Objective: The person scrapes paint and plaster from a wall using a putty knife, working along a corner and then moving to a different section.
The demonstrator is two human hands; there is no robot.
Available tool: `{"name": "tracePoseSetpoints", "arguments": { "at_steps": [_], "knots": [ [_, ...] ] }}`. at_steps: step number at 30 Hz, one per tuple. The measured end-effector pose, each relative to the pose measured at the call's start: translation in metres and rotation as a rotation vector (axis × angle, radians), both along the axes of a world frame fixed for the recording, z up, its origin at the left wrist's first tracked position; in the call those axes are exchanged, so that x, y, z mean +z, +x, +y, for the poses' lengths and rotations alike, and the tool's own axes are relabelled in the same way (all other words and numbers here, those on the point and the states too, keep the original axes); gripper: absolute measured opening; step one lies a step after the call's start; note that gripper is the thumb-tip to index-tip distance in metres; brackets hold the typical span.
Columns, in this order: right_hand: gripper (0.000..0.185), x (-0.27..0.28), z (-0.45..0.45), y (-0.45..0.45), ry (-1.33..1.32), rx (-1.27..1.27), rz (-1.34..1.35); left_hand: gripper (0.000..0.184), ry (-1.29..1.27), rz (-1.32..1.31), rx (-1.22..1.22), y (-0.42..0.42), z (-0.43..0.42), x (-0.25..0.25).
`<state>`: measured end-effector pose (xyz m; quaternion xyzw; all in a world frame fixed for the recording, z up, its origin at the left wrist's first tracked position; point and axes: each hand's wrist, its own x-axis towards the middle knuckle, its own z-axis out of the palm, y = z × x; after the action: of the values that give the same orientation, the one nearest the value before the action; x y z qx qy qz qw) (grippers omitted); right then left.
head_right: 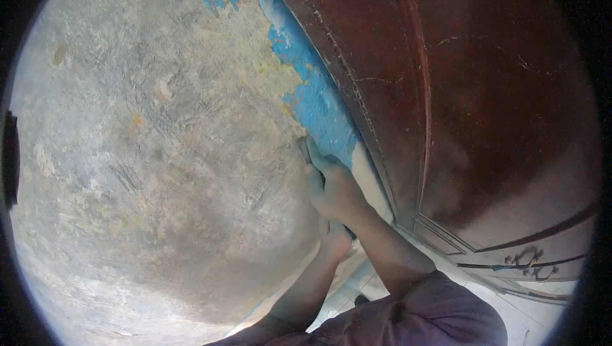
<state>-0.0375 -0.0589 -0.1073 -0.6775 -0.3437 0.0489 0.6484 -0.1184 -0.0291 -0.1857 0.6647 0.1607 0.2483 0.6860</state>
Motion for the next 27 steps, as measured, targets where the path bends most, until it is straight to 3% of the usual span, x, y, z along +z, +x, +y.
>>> {"name": "tracePoseSetpoints", "arguments": {
  "at_steps": [2, 5, 7, 11, 15, 17, 18, 20, 21, 23, 24, 26, 27],
  "knots": [
    [0.047, 0.001, 0.004, 0.006, 0.026, -0.015, -0.045, 0.031, 0.100, -0.066, 0.053, 0.005, 0.006, -0.002],
    [0.047, 0.022, 0.002, 0.014, -0.006, -0.036, 0.025, 0.030, -0.118, 0.119, 0.033, 0.012, 0.008, 0.025],
    [0.046, 0.020, -0.004, 0.016, -0.008, -0.014, -0.034, 0.030, 0.001, 0.180, -0.095, 0.010, 0.010, 0.014],
    [0.045, -0.002, 0.000, 0.012, 0.017, -0.020, -0.146, 0.027, -0.062, -0.049, 0.090, 0.009, -0.008, -0.017],
    [0.046, 0.008, -0.003, 0.014, -0.019, 0.012, -0.065, 0.025, -0.192, -0.085, -0.022, 0.008, -0.002, -0.009],
    [0.047, 0.002, -0.005, 0.013, -0.027, 0.022, -0.040, 0.023, 0.609, -0.003, -0.103, 0.001, 0.011, -0.037],
    [0.048, -0.005, -0.005, 0.011, -0.031, 0.033, -0.054, 0.023, 0.613, -0.004, -0.105, 0.002, 0.009, -0.034],
    [0.049, -0.007, -0.002, 0.014, -0.028, 0.044, -0.073, 0.021, 0.266, 0.079, -0.034, 0.005, 0.002, -0.025],
    [0.050, -0.003, -0.003, 0.015, -0.037, 0.034, -0.096, 0.021, 0.263, 0.078, -0.029, 0.006, -0.003, -0.019],
    [0.052, -0.003, -0.003, 0.015, -0.055, 0.032, -0.112, 0.019, -0.203, -0.122, -0.012, 0.007, -0.013, -0.012],
    [0.051, -0.004, -0.002, 0.014, -0.029, 0.014, -0.129, 0.019, -0.212, -0.120, -0.008, 0.006, -0.010, -0.018],
    [0.050, -0.007, -0.004, 0.012, -0.004, -0.007, -0.144, 0.019, 0.580, 0.014, -0.010, 0.003, 0.002, -0.032],
    [0.050, -0.009, -0.005, 0.009, -0.007, -0.006, -0.146, 0.019, 0.582, 0.014, -0.010, 0.006, 0.001, -0.029]
  ]
}}
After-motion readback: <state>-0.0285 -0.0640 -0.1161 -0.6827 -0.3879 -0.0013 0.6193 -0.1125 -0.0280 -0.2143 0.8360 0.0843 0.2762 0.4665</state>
